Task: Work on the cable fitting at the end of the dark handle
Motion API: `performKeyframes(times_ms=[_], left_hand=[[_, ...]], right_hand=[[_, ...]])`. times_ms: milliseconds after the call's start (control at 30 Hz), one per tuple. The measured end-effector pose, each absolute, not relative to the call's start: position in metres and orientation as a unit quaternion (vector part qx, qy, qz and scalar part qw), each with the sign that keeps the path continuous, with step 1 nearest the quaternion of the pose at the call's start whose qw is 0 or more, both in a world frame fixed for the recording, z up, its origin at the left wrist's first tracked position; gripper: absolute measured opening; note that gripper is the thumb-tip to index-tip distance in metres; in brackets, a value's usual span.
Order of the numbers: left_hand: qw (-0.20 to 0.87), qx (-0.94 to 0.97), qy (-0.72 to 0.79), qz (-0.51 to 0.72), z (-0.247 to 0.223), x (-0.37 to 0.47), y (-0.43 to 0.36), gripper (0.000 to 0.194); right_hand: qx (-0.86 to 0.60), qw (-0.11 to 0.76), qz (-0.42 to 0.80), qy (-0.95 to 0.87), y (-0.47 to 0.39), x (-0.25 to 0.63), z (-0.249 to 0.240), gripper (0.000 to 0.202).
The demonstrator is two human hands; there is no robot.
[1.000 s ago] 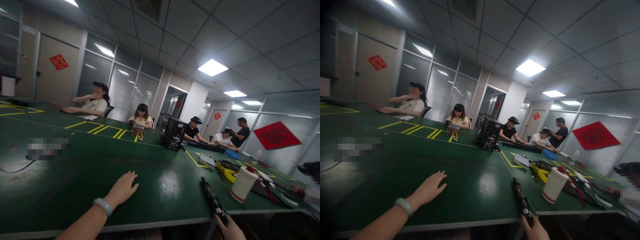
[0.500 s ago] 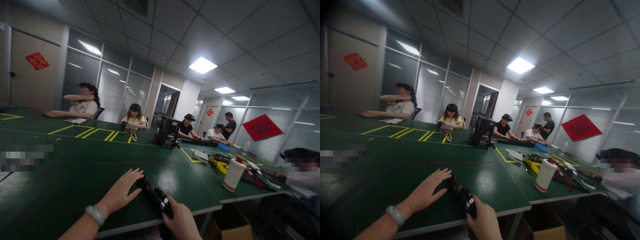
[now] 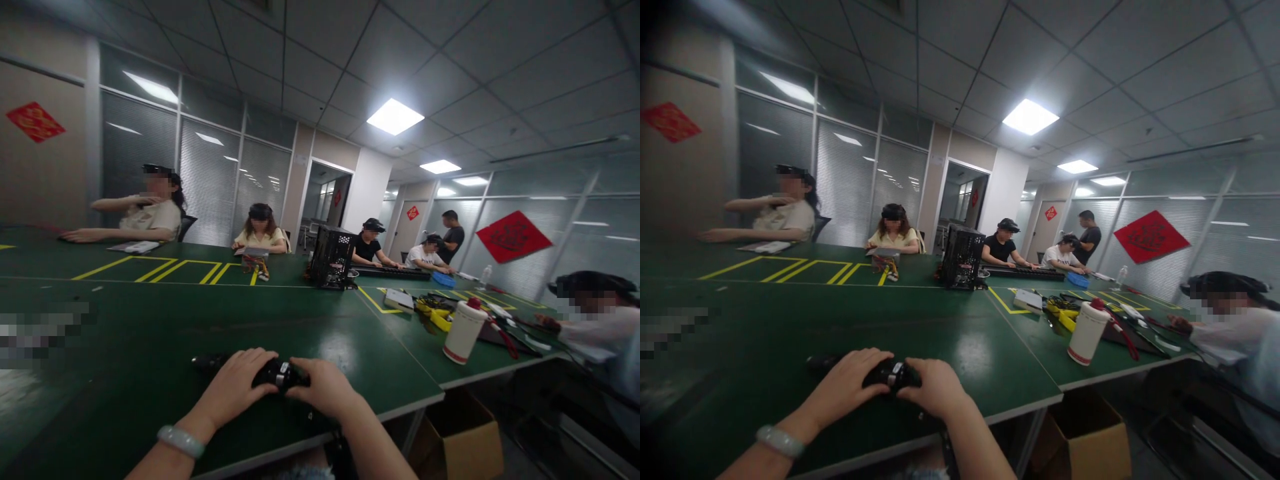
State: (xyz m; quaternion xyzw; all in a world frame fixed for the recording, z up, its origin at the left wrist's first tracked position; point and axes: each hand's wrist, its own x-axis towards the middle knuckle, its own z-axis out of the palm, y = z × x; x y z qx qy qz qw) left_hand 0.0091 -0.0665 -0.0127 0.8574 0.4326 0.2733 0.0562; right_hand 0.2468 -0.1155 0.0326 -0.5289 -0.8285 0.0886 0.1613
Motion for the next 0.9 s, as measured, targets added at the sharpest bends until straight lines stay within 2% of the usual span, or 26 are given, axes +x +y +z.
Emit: performKeyframes(times_ms=[67,200,367,467,600,733,900], left_hand=[[0.05,0.84,0.461,0.28,-0.015,0.007,-0.062,0.056],[0.04,0.812,0.503,0.294,-0.019,0.003,-0.056,0.055],[0.028,0.808,0.504,0.303,-0.019,0.005,-0.056,0.054],[0.023,0.797,0.514,0.315,-0.019,0.006,-0.056,0.052],[0.017,0.793,0.515,0.324,-0.02,0.005,-0.056,0.051],[0.024,0.789,0.521,0.325,-0.019,0.004,-0.058,0.051],[0.033,0.779,0.535,0.325,-0.016,0.003,-0.058,0.052]], right_hand=[[-0.555,0.181,0.101,-0.806,-0.114,0.26,0.024,0.068],[-0.606,0.257,0.072,-0.749,-0.127,0.284,-0.002,0.053],[-0.627,0.3,0.078,-0.715,-0.157,0.289,-0.02,0.035],[-0.61,0.328,0.122,-0.711,-0.173,0.285,-0.026,0.039],[-0.603,0.333,0.136,-0.712,-0.183,0.29,-0.036,0.051],[-0.624,0.323,0.084,-0.707,-0.178,0.303,-0.03,0.047],[-0.614,0.29,-0.039,-0.733,-0.152,0.315,0.012,0.039]])
